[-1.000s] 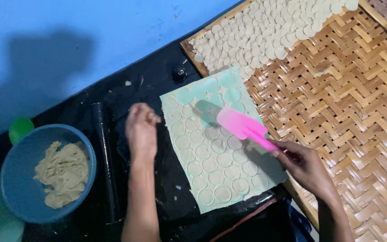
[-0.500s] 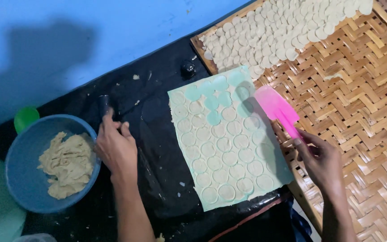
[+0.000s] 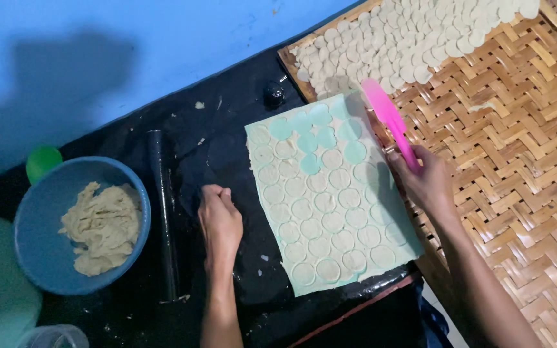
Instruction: The person is seen scraping off the remains of some dough-like substance using a pink spatula and placing them onto a bamboo tray.
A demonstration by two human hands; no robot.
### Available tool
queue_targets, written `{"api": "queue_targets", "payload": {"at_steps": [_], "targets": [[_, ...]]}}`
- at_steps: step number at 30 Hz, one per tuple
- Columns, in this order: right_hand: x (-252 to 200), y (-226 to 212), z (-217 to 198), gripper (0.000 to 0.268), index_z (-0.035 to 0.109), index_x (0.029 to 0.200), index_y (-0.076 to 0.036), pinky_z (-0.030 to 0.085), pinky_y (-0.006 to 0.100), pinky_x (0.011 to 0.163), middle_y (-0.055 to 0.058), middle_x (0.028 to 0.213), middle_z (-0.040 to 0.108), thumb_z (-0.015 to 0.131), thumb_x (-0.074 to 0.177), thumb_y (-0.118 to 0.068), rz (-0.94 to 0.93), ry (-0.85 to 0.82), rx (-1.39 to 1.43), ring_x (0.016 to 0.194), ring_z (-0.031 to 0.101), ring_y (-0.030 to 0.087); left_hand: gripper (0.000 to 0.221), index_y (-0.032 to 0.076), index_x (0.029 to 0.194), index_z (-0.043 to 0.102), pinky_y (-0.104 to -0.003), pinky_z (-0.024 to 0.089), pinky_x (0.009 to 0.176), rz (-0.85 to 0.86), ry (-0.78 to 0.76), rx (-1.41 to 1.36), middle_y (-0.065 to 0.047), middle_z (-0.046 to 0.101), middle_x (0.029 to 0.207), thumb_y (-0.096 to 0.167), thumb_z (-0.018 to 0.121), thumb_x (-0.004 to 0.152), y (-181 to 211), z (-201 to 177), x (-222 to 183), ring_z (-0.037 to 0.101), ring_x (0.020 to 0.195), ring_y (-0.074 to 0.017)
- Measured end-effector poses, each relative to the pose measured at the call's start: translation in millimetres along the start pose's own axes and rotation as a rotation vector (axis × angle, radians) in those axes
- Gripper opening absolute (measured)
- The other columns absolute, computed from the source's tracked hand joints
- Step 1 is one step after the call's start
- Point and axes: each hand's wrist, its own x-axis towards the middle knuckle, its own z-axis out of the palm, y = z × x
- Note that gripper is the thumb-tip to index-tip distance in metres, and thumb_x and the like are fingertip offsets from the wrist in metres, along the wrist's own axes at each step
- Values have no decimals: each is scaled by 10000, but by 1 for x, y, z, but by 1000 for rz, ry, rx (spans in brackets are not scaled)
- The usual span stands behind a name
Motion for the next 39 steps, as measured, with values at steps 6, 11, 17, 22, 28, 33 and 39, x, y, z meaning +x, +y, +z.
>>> {"api": "queue_targets", "payload": {"at_steps": [6,11,17,22,28,33,39], "targets": [[7,1,16,444,746,1180,-58,522,445,632,161,757,706,700,953,-437,-102,-40,64,652,676,263,105,-19,994,665,-462,530,744,1,-32,-32,-216,713,874,48,589,966,-13,10,-20,697,847,-386],[-6,-3,14,469,747,1196,-48,530,445,639,172,754,718,685,963,-450,-29,-113,39,651,687,275,156,-2,1016,712,-457,538,759,-22,-90,17,-193,709,913,88,598,962,16,9,-37,699,856,-365],[-23,-7,12,493,740,1196,-38,546,433,650,165,791,734,671,954,-462,-70,-121,66,671,704,264,248,-43,1111,668,-465,521,728,-24,-56,52,-218,635,992,148,621,960,43,29,-51,659,866,-394],[-28,-1,15,485,763,1163,-19,525,448,642,191,838,712,687,972,-458,-168,-86,-2,667,682,306,276,-38,1061,662,-422,529,730,-202,-35,-113,-174,643,970,218,647,960,27,42,-37,662,833,-320],[-24,8,14,493,741,1209,-25,551,420,618,179,859,756,684,952,-442,-35,-179,113,667,694,248,355,-59,1193,611,-351,479,870,-365,-143,-771,-113,665,1051,284,579,1105,-39,65,-34,587,960,-177],[-52,-36,-5,536,637,1402,-28,537,387,491,179,1079,738,666,955,-323,-211,62,55,459,630,243,439,-11,1439,461,-382,441,1106,-324,-384,-1473,-143,570,1441,252,444,1088,-4,31,-24,559,1306,-226],[-60,-80,12,444,630,1403,-90,545,416,506,181,954,752,636,983,-232,-469,-9,68,534,671,246,570,-55,1549,368,-395,390,1167,-279,-535,-1498,-163,498,1535,296,415,1102,-5,24,-25,499,1404,-249]]}}
